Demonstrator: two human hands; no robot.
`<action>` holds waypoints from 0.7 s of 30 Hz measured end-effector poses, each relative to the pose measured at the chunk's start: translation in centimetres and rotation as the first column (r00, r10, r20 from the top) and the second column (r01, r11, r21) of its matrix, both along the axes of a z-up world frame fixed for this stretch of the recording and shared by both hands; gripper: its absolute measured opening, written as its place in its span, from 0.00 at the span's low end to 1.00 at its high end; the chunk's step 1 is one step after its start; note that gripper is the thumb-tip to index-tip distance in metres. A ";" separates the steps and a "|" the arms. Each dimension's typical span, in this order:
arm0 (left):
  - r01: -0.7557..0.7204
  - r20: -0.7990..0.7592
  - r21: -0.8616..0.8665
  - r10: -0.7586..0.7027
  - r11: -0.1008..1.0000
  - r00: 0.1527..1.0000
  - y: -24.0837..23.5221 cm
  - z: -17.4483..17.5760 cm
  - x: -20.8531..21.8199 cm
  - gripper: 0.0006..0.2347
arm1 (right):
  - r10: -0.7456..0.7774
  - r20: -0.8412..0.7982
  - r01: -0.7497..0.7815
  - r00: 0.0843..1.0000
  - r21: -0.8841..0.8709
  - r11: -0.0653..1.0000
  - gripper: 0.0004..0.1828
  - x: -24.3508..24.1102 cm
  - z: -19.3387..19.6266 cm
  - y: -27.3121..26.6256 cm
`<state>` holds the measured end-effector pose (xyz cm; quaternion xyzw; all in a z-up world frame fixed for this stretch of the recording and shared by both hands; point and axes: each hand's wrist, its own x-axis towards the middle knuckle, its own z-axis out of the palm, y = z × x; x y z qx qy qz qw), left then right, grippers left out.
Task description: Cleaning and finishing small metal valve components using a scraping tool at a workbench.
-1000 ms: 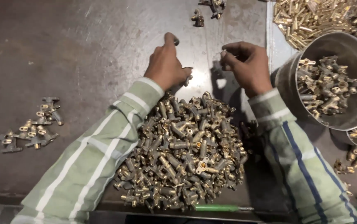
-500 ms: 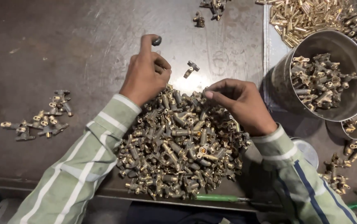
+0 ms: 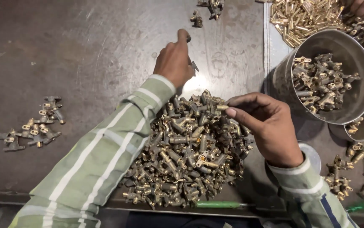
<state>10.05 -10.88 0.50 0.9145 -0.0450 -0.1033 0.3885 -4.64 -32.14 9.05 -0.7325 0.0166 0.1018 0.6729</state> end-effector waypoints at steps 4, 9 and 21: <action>-0.038 -0.050 -0.332 0.022 0.943 0.999 2.0 3.3 -3.0 0.29 | 0.019 -0.003 -0.019 1.000 0.035 0.999 0.10 -1.3 0.8 -0.2; 0.096 0.172 -0.345 -0.038 0.934 0.984 6.2 10.2 -11.5 0.29 | 0.093 0.104 -0.100 0.990 0.063 0.993 0.10 -3.1 1.6 -0.3; -0.076 0.012 -0.295 0.083 0.953 0.996 7.4 10.7 -21.7 0.27 | 0.166 0.191 -0.188 0.967 0.104 0.977 0.08 -6.5 0.3 -0.5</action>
